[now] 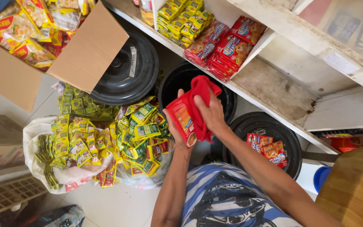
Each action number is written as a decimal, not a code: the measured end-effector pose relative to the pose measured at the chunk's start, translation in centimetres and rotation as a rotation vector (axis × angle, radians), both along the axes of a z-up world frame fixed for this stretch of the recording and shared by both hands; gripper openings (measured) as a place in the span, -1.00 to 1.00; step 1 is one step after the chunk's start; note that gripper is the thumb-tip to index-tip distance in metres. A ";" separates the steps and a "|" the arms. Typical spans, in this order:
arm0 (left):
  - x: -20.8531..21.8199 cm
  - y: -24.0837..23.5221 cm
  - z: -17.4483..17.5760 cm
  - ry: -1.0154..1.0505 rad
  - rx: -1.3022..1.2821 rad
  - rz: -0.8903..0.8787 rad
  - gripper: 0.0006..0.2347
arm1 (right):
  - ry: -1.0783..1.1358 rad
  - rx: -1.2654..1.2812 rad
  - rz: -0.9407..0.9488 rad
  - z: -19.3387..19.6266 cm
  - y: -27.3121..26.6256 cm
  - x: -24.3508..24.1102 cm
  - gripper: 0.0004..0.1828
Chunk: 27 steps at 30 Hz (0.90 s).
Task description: The person wipes down grocery shelves and various snack packages with a red cloth by hand, moving some items into bins and onto other shelves during the process.
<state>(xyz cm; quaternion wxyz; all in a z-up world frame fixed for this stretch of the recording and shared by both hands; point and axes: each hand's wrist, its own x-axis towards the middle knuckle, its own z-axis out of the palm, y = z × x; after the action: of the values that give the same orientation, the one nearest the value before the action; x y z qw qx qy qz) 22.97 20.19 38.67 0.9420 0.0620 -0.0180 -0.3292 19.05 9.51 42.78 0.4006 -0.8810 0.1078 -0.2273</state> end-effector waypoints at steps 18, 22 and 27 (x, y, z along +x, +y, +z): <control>1.4 0.3 -0.3 0.042 0.848 0.218 -0.07 | 0.171 0.855 -0.043 -0.2 -0.7 -3.2 -0.37; 3.0 3.3 -3.4 0.232 0.485 -0.063 -0.34 | 0.189 1.140 -0.065 1.8 -4.3 -3.9 -0.31; 2.4 1.5 -6.7 0.299 0.230 -0.142 -0.22 | 0.220 1.103 -0.082 1.1 -4.4 -2.7 -0.42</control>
<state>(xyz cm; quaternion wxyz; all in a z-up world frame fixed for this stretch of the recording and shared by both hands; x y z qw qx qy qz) 25.35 21.68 31.96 0.8954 0.1183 0.1553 -0.4002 16.36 5.14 43.84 0.7791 -0.5546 0.2861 -0.0594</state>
